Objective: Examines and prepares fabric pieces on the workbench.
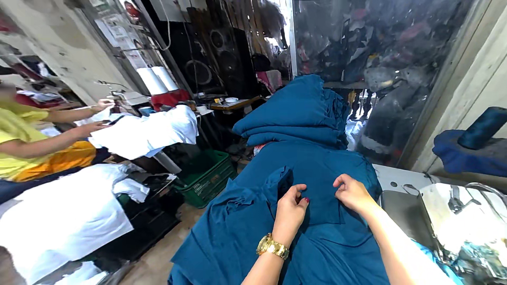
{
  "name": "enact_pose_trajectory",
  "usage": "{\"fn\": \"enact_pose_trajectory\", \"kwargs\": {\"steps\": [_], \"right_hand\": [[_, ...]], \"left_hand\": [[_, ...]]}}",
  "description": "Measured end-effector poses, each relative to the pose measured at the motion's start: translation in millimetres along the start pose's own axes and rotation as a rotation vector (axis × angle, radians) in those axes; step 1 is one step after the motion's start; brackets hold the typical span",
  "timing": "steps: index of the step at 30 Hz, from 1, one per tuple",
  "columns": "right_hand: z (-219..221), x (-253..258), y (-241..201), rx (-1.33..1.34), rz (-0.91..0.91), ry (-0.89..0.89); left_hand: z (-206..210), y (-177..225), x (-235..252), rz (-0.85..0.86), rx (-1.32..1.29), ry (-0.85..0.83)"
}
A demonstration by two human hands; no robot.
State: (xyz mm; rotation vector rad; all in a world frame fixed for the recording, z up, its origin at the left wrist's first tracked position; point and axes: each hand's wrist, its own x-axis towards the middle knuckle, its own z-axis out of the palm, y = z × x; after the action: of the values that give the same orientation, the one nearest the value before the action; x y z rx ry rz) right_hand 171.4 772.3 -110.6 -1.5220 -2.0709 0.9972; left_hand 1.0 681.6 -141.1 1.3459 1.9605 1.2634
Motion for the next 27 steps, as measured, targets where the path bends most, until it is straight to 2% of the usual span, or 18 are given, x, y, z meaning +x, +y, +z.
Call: {"fn": "enact_pose_trajectory", "kwargs": {"steps": [3,5,10,13,16,18,20,23,27], "right_hand": [[3,10,3,-0.04,0.001,-0.041],[5,13,8,-0.032,-0.047,-0.032],[2,13,-2,-0.24,0.028,-0.277],[-7,8,-12,-0.084,0.076,-0.265],[-12,-9,-26,0.221,0.088,-0.207],[-12,-27,-44,0.423,0.101,-0.202],[-11,-38,-60,0.558,0.103,-0.194],[-14,-40,-74,0.549,0.068,-0.077],[-31,-39,-86,0.503,0.057,0.08]], "left_hand": [[3,1,7,-0.044,0.132,-0.049],[6,-2,5,0.006,0.126,0.011],[1,-3,-10,0.239,-0.259,0.316],[-6,10,-36,0.185,-0.508,0.299],[-5,21,-60,0.108,-0.623,0.192],[0,30,-67,0.136,-0.475,0.08],[4,43,-65,0.214,-0.168,0.038],[1,62,-46,0.322,0.172,0.088],[-19,74,-10,0.468,0.326,0.023]]}}
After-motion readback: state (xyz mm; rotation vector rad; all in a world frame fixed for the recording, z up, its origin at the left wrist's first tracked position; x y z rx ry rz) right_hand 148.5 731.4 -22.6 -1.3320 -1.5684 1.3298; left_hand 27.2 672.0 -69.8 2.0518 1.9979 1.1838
